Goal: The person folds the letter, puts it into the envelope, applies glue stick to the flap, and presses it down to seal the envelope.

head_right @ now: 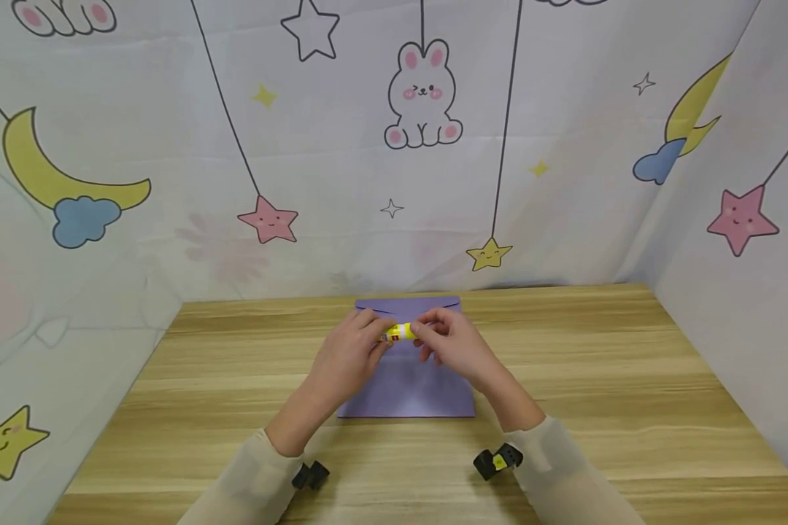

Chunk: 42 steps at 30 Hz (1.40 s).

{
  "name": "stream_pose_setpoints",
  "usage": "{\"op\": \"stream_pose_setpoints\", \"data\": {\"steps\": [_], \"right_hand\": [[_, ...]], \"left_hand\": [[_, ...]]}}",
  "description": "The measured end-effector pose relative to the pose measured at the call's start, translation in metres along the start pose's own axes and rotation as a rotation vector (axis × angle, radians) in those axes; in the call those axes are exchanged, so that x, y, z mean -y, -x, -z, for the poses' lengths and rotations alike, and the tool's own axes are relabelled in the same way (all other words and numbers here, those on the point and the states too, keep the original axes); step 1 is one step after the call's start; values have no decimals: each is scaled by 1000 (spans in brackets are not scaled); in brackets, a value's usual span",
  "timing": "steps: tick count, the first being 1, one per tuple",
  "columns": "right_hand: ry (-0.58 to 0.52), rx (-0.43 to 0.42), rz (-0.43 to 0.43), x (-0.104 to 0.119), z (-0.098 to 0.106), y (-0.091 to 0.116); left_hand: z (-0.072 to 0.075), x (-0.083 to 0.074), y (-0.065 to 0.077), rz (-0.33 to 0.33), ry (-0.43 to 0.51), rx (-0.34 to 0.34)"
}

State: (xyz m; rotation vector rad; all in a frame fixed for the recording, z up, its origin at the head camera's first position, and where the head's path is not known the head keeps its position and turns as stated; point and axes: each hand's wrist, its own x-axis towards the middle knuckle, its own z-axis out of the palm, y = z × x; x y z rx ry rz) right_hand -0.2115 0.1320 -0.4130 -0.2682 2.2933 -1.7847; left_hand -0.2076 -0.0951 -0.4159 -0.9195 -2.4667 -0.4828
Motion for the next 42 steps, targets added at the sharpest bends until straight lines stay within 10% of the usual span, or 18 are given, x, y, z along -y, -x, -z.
{"op": "stream_pose_setpoints", "data": {"steps": [16,26,42], "right_hand": [[31,-2,99,3,8,5],[115,-55,94,6,31,9],[772,-199,15,-27,122,-2]], "left_hand": [[-2,-1,-1,25,-16,-57],[1,-2,0,152,58,-69],[3,9,-2,532,672,-129]]}}
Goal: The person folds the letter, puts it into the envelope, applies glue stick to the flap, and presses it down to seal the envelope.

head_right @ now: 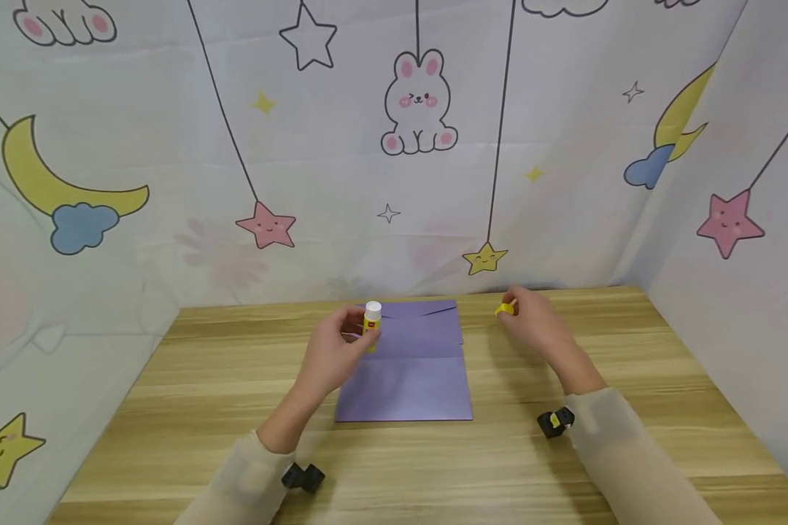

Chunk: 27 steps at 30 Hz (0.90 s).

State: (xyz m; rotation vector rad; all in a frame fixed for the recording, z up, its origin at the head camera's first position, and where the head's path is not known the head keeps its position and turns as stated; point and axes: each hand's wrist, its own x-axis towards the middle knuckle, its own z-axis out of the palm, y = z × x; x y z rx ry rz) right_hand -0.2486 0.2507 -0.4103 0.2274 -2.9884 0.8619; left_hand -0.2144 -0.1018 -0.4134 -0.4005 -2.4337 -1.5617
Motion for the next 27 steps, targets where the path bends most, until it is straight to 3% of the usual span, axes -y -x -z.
{"op": "stream_pose_setpoints", "data": {"steps": [10,20,24,27], "right_hand": [[168,72,-32,-18,-3,-10],[227,95,-52,-30,-12,-10],[230,77,-59,-24,-12,-9],[206,48,-52,-7,-8,-5]], "left_hand": [[6,-4,1,139,161,33],[6,-3,-3,220,351,62],[6,-4,-3,275,440,59],[7,-5,-3,317,508,54]]}}
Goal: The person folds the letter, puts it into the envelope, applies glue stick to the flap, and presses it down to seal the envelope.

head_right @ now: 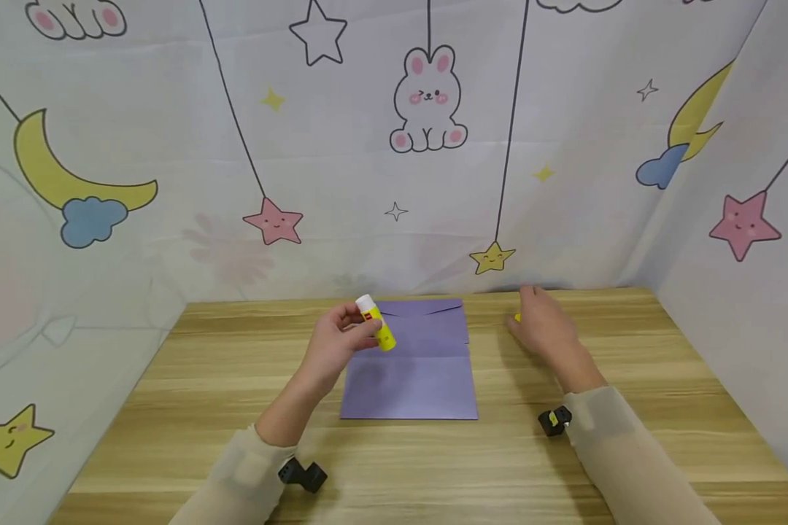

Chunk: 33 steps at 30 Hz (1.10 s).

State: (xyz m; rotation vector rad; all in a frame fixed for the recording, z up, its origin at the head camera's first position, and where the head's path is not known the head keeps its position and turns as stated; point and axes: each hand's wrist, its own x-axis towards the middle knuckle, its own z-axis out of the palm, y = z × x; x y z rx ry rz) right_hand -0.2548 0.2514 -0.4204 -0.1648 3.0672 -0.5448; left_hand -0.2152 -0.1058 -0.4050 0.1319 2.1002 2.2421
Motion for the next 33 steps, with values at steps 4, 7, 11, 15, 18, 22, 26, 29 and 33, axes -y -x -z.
{"op": "stream_pose_setpoints", "data": {"steps": [4,7,11,15,18,22,26,29,33], "right_hand": [[-126,-37,33,32,7,6],[-267,-70,95,57,5,11],[-439,-111,219,88,-9,21],[-542,-134,323,115,-28,27],[-556,-161,382,131,-42,29],[-573,-206,415,143,-54,29],[-601,-260,421,148,-61,30],[-614,-302,431,149,-64,30],[-661,-333,429,149,-66,30]], "left_hand": [[1,0,-1,25,88,8],[1,1,-1,31,140,17],[1,2,-1,41,197,14],[1,4,-3,50,248,8],[1,5,-2,65,283,10],[-2,6,-1,92,320,14],[-4,7,0,102,329,23],[-5,8,0,105,333,23],[-6,7,-1,112,326,2]]}}
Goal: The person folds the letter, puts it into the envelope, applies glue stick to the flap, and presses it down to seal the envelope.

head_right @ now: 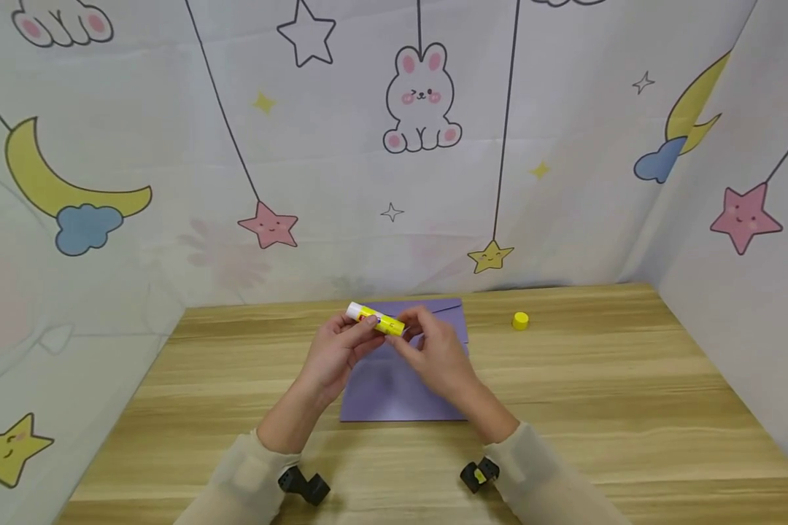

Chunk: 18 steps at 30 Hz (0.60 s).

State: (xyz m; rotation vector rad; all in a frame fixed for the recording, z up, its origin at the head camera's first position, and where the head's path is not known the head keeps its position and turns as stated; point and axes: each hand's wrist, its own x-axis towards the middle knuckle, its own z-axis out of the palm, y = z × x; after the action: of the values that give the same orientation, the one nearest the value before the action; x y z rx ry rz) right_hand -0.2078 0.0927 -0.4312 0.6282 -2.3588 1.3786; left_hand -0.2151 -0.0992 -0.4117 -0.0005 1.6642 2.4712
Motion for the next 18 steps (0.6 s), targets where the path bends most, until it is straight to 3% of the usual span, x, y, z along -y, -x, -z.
{"op": "stream_pose_setpoints", "data": {"steps": [6,14,16,18], "right_hand": [[-152,9,-83,-3,0,1],[-472,138,-382,-2,6,-2],[-453,140,-378,-2,6,-2],[-353,123,-306,-1,5,-1]], "left_hand": [[-1,0,0,-5,-14,-26],[-2,0,1,-17,-40,-13],[-2,0,1,-18,-46,-10],[-2,0,1,-21,-53,-8]]}}
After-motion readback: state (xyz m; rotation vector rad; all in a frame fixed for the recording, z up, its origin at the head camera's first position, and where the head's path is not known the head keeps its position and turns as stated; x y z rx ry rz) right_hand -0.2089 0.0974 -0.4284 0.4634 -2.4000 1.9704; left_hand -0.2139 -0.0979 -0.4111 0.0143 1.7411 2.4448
